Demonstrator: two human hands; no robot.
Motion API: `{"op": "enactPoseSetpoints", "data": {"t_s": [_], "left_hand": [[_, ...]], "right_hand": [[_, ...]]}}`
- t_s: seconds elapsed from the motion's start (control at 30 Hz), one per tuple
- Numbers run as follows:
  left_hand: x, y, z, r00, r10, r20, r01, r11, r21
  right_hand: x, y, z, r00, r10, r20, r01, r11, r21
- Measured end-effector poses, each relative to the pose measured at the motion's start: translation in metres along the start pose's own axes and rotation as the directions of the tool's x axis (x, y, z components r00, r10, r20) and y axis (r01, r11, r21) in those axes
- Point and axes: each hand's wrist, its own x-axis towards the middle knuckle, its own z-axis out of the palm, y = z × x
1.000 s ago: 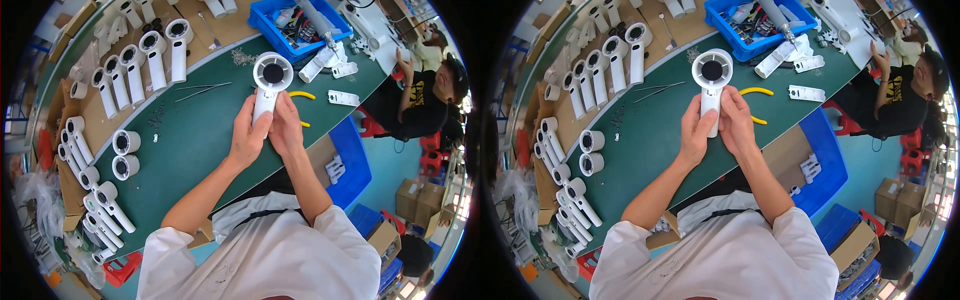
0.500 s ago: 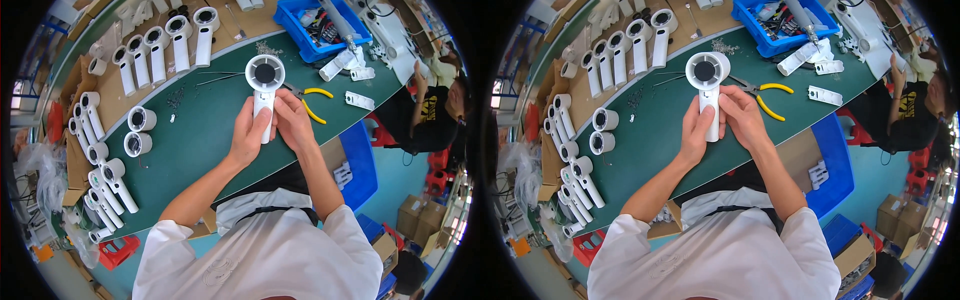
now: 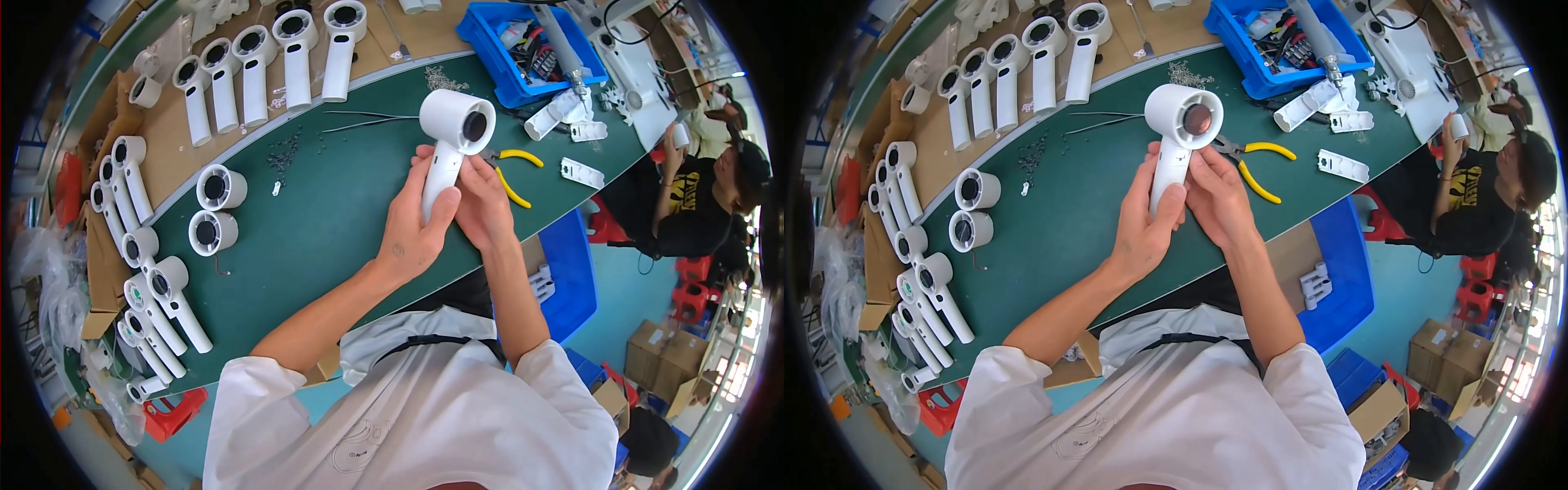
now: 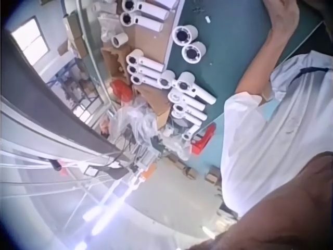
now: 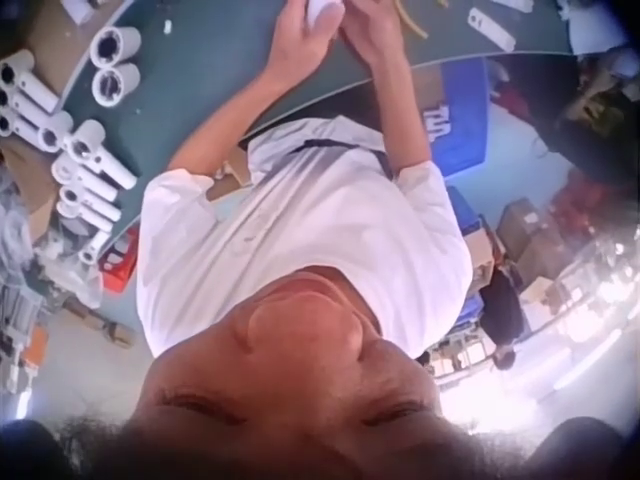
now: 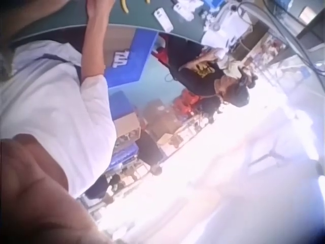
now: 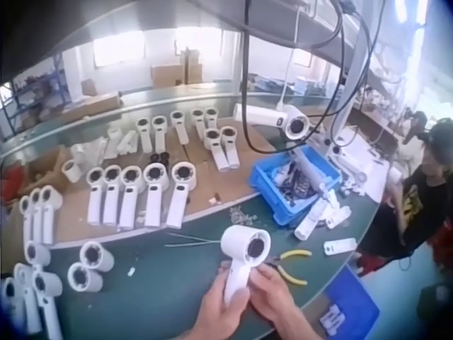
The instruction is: The person assembles white plastic hair dryer components by hand and with an electric screwdriver, securing plastic casings, circuit boards, and other parts with screws.
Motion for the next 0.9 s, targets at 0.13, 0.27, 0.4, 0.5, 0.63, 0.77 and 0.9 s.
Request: {"op": "enactPoseSetpoints", "data": {"t_s": [0.13,0.27,0.4,0.5,0.63,0.77,0.9], "left_hand": [[0.001,0.001,0.000,0.962,0.274,-0.011,-0.259,0.920,0.295],[0.005,0.000,-0.002,0.923,0.384,0.008,-0.350,0.833,0.429],[0.005,0.001,-0.002,0.928,0.372,0.011,-0.338,0.829,0.447],[0.003,0.000,-0.001,0.944,0.329,0.001,-0.293,0.839,0.459],[0.002,-0.004,0.000,0.937,0.348,-0.026,-0.307,0.857,0.415],[0.000,0.004,-0.003,0.995,0.096,0.010,-0.095,0.964,0.249],[0.003,0.005,-0.011,0.984,-0.004,0.175,0.038,0.980,-0.195]], "right_hand": [[-0.001,0.000,0.004,1.000,-0.014,-0.011,0.014,1.000,-0.002],[-0.002,0.000,0.005,0.999,-0.038,0.024,0.039,0.998,-0.049],[-0.002,0.000,0.005,0.999,-0.039,0.024,0.041,0.997,-0.058],[-0.001,-0.001,0.004,0.999,-0.043,0.011,0.044,0.996,-0.074],[-0.001,0.001,0.006,0.998,-0.057,-0.039,0.050,0.986,-0.156],[-0.002,-0.001,0.004,0.997,-0.069,-0.023,0.066,0.992,-0.108],[-0.004,0.003,-0.002,0.999,-0.043,-0.027,0.041,0.997,-0.063]]}}
